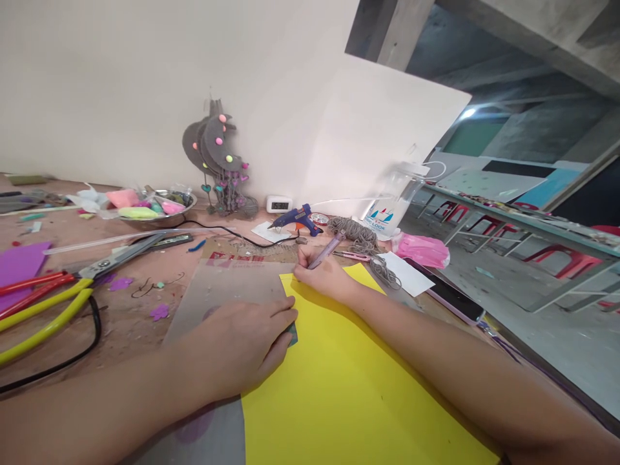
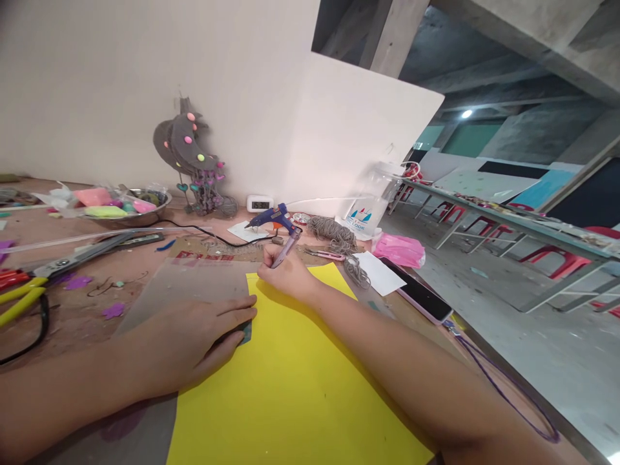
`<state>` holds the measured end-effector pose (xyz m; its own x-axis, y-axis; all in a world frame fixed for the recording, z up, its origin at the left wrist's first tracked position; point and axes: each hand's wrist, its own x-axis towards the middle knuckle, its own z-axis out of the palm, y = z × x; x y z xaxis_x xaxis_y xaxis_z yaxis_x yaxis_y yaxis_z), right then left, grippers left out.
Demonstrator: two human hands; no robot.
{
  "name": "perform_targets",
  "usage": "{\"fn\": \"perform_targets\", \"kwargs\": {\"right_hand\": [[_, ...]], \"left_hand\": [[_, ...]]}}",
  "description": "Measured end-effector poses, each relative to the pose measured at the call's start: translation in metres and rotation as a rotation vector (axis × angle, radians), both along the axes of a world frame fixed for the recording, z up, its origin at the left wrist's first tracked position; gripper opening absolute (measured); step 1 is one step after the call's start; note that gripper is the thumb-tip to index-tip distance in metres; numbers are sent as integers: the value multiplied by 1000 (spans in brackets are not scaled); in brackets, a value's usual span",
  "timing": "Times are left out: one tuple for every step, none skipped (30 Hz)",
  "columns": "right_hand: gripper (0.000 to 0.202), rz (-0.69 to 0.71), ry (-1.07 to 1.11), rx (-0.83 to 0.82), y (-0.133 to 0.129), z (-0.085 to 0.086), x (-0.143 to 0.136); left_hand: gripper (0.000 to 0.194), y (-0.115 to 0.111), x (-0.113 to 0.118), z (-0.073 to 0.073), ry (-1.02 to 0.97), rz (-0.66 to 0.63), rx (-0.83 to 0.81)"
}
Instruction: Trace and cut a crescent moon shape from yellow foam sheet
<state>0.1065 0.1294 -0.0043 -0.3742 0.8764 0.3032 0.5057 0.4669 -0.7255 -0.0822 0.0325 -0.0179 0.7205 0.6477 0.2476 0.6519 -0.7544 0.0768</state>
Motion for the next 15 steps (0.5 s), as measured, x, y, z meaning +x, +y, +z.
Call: {"fn": "perform_targets", "kwargs": {"right_hand": [[19,2,2,-1,1,-1,0],[19,-2,2,7,2,-1,1],[20,-12,2,22,3,-1,2],[20,-26,0,41,4,-1,3],[20,-39,-4,59,5,-1,4],[20,-47,-9,72,5,-1,5],[19,-49,-15,76,4,0,6],[19,-46,-20,69,4,0,7],[19,-42,-25,55,3,1,9],[19,-39,-29,39,2,1,10],[19,-36,-31,23,1,1,12],[20,-37,-29,11,0,1,13],[21,-39,-26,1,-1,0,13],[21,-45,-23,-6,-2,0,14],[22,-50,-24,-7,-2,0,14]], "left_hand": [[40,0,0,0,-2,-1,1],[39,0,0,0,-5,-2,2],[39,0,0,0,-7,-1,3],[39,0,0,0,-10,0,2],[38,0,0,0,-13,4,2],[38,0,0,0,-16,6,0],[38,0,0,0,-19,6,-4],[38,0,0,1,-20,6,-7],[38,0,0,1,-19,5,-11],[37,0,0,2,-18,3,-13],[37,-1,0,2,-19,2,-13],[37,-1,0,2,-21,4,-12],[37,-1,0,2,-26,11,-10],[36,-1,0,2,-31,15,-8],[36,-1,0,2,-35,17,-6]]}}
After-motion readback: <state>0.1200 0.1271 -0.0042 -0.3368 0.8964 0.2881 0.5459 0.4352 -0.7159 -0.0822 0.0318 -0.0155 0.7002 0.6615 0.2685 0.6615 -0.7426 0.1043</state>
